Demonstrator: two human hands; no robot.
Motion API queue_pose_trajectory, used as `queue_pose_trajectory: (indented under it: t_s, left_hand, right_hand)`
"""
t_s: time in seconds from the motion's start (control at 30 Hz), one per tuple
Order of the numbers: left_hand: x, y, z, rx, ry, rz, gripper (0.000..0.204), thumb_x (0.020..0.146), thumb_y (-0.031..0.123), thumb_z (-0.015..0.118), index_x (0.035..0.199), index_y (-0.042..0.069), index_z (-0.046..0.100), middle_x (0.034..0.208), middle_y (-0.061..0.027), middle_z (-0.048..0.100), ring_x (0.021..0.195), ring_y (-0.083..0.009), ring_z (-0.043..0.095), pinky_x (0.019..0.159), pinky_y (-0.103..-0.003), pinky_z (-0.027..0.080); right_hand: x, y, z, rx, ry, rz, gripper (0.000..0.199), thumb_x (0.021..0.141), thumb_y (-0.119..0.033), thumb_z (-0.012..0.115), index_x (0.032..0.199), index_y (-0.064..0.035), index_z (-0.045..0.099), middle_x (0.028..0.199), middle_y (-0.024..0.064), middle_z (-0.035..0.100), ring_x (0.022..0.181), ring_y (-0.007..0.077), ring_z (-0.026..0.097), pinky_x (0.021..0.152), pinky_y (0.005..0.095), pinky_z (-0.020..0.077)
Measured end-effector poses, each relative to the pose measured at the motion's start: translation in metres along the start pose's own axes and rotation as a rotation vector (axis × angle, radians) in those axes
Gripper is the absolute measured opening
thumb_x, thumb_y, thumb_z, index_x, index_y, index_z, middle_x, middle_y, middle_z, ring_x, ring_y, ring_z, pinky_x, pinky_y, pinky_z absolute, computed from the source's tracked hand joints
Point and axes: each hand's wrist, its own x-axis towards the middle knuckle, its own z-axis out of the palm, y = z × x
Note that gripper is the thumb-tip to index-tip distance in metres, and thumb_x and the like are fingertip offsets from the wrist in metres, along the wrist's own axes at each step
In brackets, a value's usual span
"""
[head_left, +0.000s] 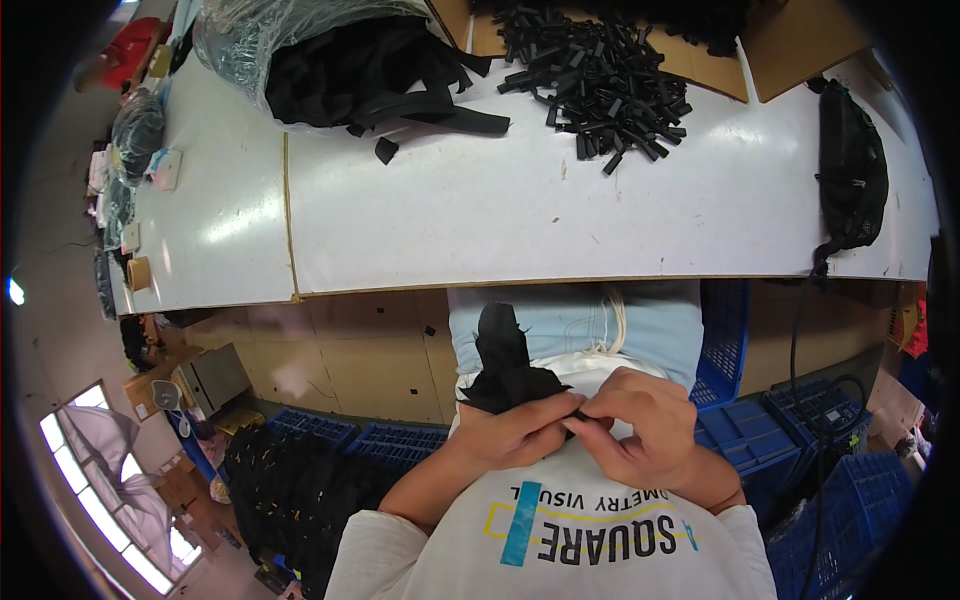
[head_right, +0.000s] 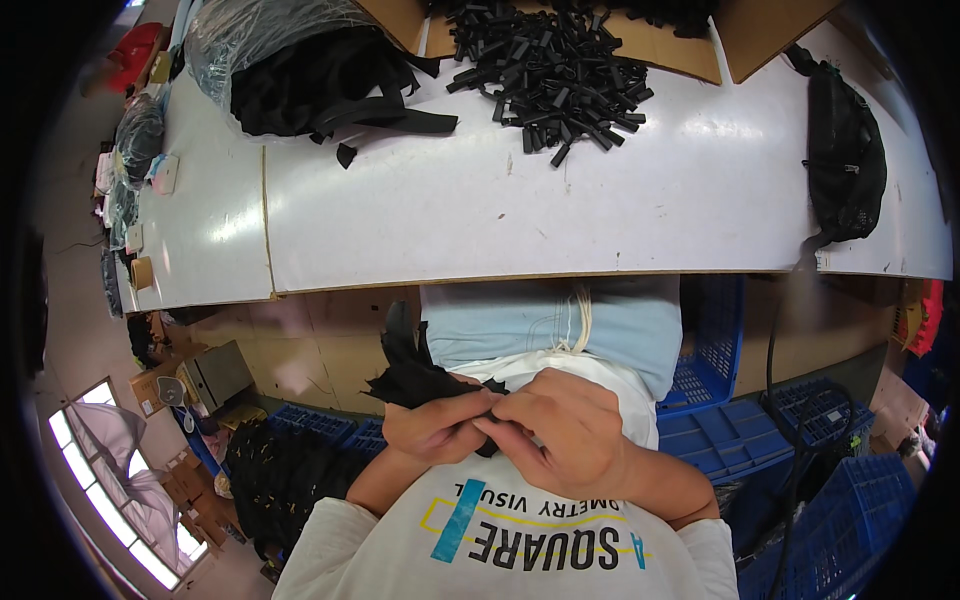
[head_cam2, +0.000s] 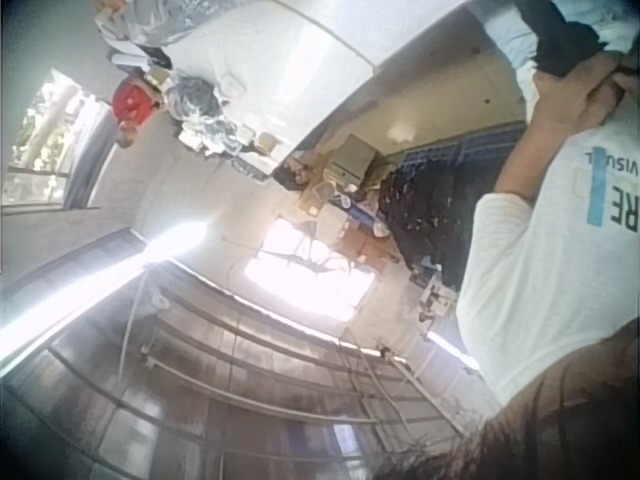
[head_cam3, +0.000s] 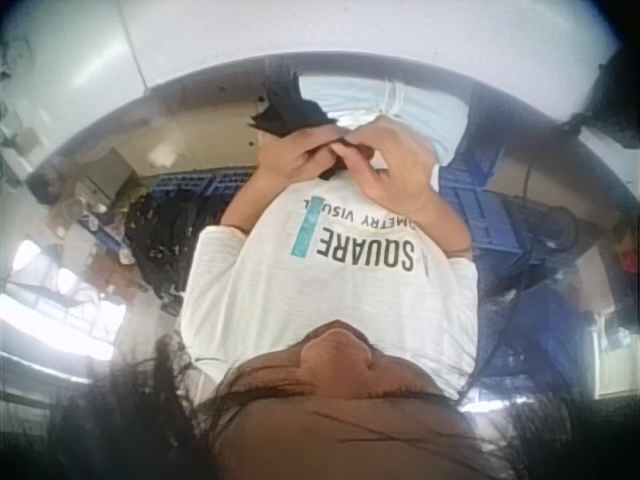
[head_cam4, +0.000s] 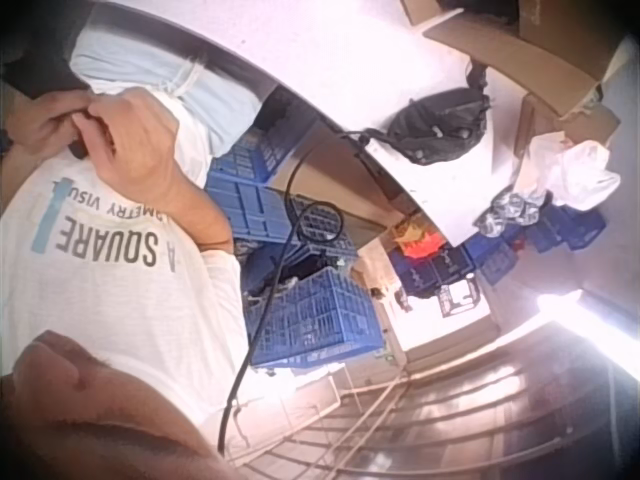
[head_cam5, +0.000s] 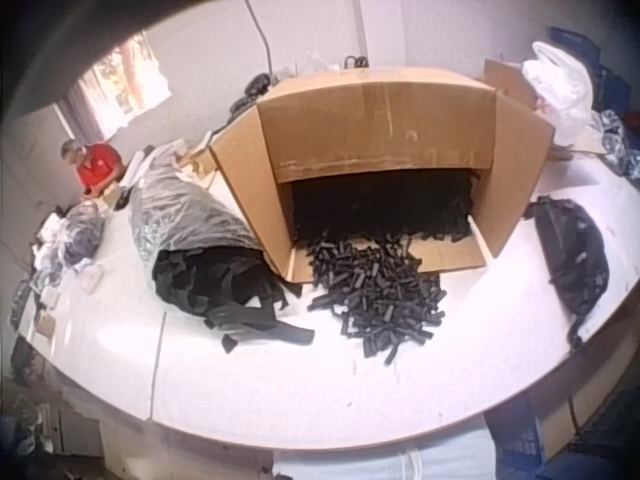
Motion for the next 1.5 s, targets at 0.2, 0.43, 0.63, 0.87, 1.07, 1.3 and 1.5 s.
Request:
queue_pose_trajectory:
  t_s: [0.2, 0.43, 0.63, 0.87, 1.07, 1.3, 1.5]
  left_hand:
    - [-0.001, 0.0, 0.001, 0.015, -0.004, -0.018, 0.031, 0.069, -0.009, 0.066, 0.097, 0.003, 0.064, 0.074, -0.0078, 0.061, 0.061, -0.0167, 0.058, 0.057, -0.025, 0.045]
    - [0.005, 0.0, -0.003, 0.039, -0.056, -0.086, 0.019, 0.067, -0.003, 0.072, 0.084, 0.004, 0.068, 0.072, -0.0071, 0.065, 0.065, -0.0175, 0.062, 0.064, -0.027, 0.05]
    - [0.003, 0.0, -0.004, 0.054, -0.072, -0.094, 0.014, 0.064, -0.001, 0.075, 0.076, 0.003, 0.068, 0.069, -0.0072, 0.065, 0.065, -0.0175, 0.063, 0.066, -0.027, 0.05]
    - [-0.001, -0.003, -0.001, 0.006, -0.04, -0.056, 0.031, 0.067, -0.008, 0.068, 0.093, 0.007, 0.066, 0.078, -0.0075, 0.064, 0.067, -0.0195, 0.061, 0.061, -0.026, 0.049]
    - [-0.001, -0.004, 0.002, -0.007, -0.014, -0.054, 0.03, 0.067, -0.009, 0.068, 0.092, 0.007, 0.065, 0.077, -0.0074, 0.063, 0.065, -0.0199, 0.061, 0.06, -0.026, 0.048]
    - [-0.005, -0.007, 0.002, 0.003, -0.033, -0.116, 0.026, 0.069, -0.004, 0.067, 0.092, 0.007, 0.065, 0.078, -0.007, 0.065, 0.067, -0.0203, 0.063, 0.06, -0.026, 0.049]
    - [-0.005, -0.016, -0.002, -0.1, -0.146, -0.194, 0.021, 0.071, 0.003, 0.068, 0.092, 0.008, 0.066, 0.074, -0.0053, 0.065, 0.058, -0.0178, 0.063, 0.055, -0.024, 0.048]
  right_hand:
    - [0.001, 0.002, -0.001, -0.001, -0.007, -0.029, 0.023, 0.064, 0.006, 0.074, 0.08, 0.0011, 0.057, 0.062, 0.0087, 0.056, 0.047, 0.0155, 0.053, 0.04, 0.0231, 0.0405]
    - [0.001, 0.003, -0.004, 0.034, -0.009, -0.02, 0.025, 0.063, 0.003, 0.077, 0.08, -0.0001, 0.058, 0.061, 0.0078, 0.056, 0.048, 0.0168, 0.051, 0.042, 0.0245, 0.0387]
    - [0.001, 0.005, -0.005, 0.054, -0.049, -0.053, 0.025, 0.064, 0.004, 0.076, 0.081, 0.0006, 0.058, 0.061, 0.0072, 0.055, 0.048, 0.0159, 0.052, 0.042, 0.0237, 0.039]
    - [0.001, 0.003, -0.003, 0.05, -0.026, -0.036, 0.024, 0.064, 0.005, 0.076, 0.08, 0.0013, 0.058, 0.06, 0.0077, 0.055, 0.048, 0.0163, 0.052, 0.042, 0.0237, 0.0391]
    - [0.0, 0.0, 0.001, 0.013, 0.025, 0.009, 0.024, 0.062, 0.001, 0.077, 0.077, -0.0018, 0.059, 0.06, 0.0061, 0.054, 0.047, 0.0178, 0.047, 0.042, 0.0255, 0.0353]
    - [0.001, -0.002, 0.002, -0.024, 0.031, 0.118, 0.022, 0.064, 0.001, 0.076, 0.077, -0.0026, 0.059, 0.06, 0.0051, 0.055, 0.047, 0.0137, 0.051, 0.042, 0.0227, 0.0381]
    - [0.001, -0.001, -0.002, 0.091, 0.027, 0.239, 0.019, 0.067, -0.001, 0.075, 0.075, -0.0028, 0.057, 0.058, 0.0052, 0.055, 0.046, 0.0108, 0.053, 0.042, 0.0205, 0.0398]
